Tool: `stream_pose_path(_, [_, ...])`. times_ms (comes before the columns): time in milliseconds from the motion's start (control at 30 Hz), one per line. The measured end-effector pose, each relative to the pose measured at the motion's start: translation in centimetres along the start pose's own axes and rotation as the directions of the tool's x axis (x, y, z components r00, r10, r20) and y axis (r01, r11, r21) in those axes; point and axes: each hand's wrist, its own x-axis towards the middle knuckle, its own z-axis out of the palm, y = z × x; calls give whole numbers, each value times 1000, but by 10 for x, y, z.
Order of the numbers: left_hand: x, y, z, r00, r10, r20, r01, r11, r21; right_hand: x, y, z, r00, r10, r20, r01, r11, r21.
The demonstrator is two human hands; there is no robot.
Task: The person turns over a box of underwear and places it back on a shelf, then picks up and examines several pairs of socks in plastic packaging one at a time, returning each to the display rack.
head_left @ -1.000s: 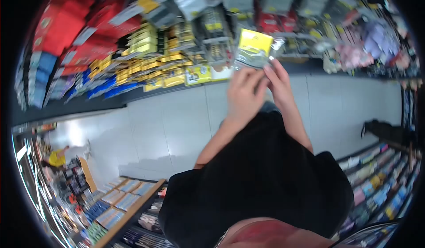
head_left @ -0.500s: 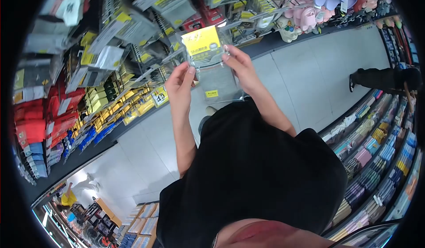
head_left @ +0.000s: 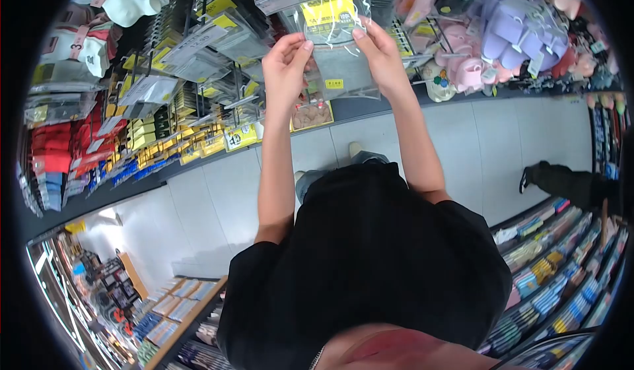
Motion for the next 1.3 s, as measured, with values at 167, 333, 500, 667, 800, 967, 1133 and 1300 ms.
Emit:
stream_pose_path(167, [27,-9,-4,995,57,-81,-53,997,49,40,15,-3,994,11,113,-6,999,-49])
stream_pose_path(333, [37,-19,-9,990,77,-119,-72,997,40,56,29,0,994,6,110,6,994,-110])
stream_pose_path(500, [45,-31,-13,976,145,-164,-135,988,72,59,53,2,991,-84,105,100,983,-155])
stream_pose_path(667, [51,-29,-10,976,169,-140,-151,980,129,63,53,0,989,-119,91,128,987,-98])
stream_pose_path(800, [57,-32,-10,984,137,-116,-119,982,147,73,58,-6,979,-152,138,174,971,-166])
stream_pose_path(967, [63,-35,-8,984,143,-107,-126,980,155,78,58,-9,966,-218,138,245,944,-223])
stream_pose_path(1133, [64,-38,-8,983,128,-131,-110,985,135,85,63,-10,962,-233,145,264,927,-264])
stream_pose_path(1300, [64,-41,-4,970,141,-199,-133,990,49,85,55,-5,971,-189,148,226,930,-292])
